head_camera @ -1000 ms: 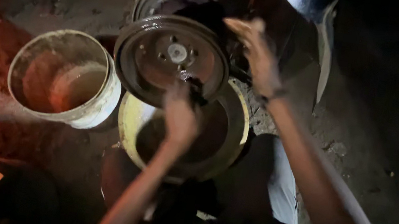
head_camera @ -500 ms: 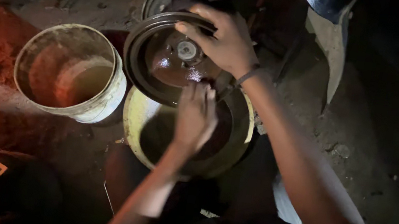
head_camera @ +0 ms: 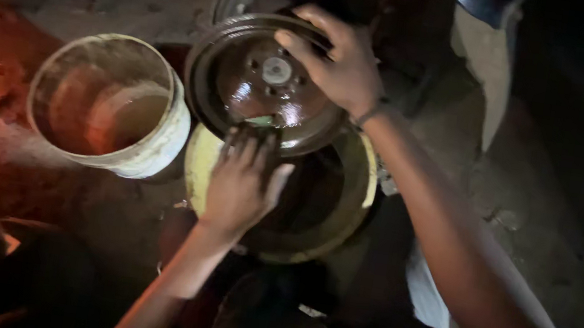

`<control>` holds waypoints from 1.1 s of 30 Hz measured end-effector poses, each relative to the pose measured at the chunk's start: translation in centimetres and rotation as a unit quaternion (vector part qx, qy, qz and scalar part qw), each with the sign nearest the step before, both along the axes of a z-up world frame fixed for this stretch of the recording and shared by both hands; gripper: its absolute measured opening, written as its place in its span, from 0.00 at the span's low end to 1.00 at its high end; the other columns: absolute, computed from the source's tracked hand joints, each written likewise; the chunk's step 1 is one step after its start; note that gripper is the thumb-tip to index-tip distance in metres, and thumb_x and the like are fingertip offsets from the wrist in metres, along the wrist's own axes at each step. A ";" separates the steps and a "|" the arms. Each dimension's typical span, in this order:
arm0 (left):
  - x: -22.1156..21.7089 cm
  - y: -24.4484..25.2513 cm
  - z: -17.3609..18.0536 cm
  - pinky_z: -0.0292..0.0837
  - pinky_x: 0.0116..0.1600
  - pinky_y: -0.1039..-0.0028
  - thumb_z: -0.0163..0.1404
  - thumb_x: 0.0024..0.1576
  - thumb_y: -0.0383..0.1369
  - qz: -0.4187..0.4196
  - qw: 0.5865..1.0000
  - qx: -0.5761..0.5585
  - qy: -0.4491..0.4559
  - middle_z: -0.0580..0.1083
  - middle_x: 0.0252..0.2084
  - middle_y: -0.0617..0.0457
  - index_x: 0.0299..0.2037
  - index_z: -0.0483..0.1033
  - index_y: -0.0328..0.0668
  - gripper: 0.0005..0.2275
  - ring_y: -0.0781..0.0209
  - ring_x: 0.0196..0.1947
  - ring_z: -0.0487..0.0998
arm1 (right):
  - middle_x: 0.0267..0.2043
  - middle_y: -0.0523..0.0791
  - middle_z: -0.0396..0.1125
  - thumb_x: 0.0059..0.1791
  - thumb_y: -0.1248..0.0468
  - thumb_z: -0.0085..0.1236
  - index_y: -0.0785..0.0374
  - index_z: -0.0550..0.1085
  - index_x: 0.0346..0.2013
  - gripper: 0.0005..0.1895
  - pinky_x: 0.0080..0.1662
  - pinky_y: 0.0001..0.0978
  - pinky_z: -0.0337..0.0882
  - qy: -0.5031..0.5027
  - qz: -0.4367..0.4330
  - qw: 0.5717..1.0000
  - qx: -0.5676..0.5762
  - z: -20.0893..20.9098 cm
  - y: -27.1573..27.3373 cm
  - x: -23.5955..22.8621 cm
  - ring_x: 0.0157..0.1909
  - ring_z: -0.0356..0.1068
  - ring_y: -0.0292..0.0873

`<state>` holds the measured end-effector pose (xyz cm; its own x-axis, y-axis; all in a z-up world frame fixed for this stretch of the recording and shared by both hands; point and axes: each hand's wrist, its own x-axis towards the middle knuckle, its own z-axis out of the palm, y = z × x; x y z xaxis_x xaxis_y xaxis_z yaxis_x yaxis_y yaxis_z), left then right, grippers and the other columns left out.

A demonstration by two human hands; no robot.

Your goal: The person cleans the inner surface of a motorcycle wheel hub by hand using a dark fluid from a yellow basin, wiping the metal components repeatedly.

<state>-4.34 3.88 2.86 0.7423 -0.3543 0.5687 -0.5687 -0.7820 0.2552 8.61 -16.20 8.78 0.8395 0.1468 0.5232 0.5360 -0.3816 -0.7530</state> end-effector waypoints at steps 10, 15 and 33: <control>-0.9 -6.0 -1.8 0.67 0.63 0.49 0.51 0.62 0.49 0.029 0.994 -0.073 0.071 0.71 0.55 0.26 0.57 0.70 0.21 0.29 0.28 0.56 0.72 | 0.56 0.48 0.75 0.51 0.37 0.60 0.61 0.78 0.55 0.33 0.57 0.42 0.75 -0.045 0.038 0.990 -0.128 2.0 1.1 2.1 0.58 0.76 0.47; 0.1 -0.2 -0.7 0.67 0.60 0.48 0.51 0.60 0.51 0.042 0.995 0.071 0.051 0.70 0.52 0.28 0.58 0.71 0.24 0.31 0.30 0.54 0.70 | 0.54 0.49 0.76 0.53 0.38 0.63 0.62 0.80 0.54 0.31 0.61 0.43 0.72 -0.094 0.021 0.984 -0.150 2.9 1.5 1.8 0.58 0.75 0.49; 0.2 -6.8 -0.4 0.59 0.68 0.41 0.50 0.56 0.58 0.093 0.991 0.038 0.091 0.74 0.47 0.33 0.52 0.74 0.24 0.35 0.37 0.51 0.74 | 0.60 0.52 0.73 0.53 0.39 0.61 0.65 0.76 0.59 0.34 0.65 0.43 0.71 -0.079 0.018 0.993 -0.084 0.3 0.3 1.6 0.63 0.73 0.51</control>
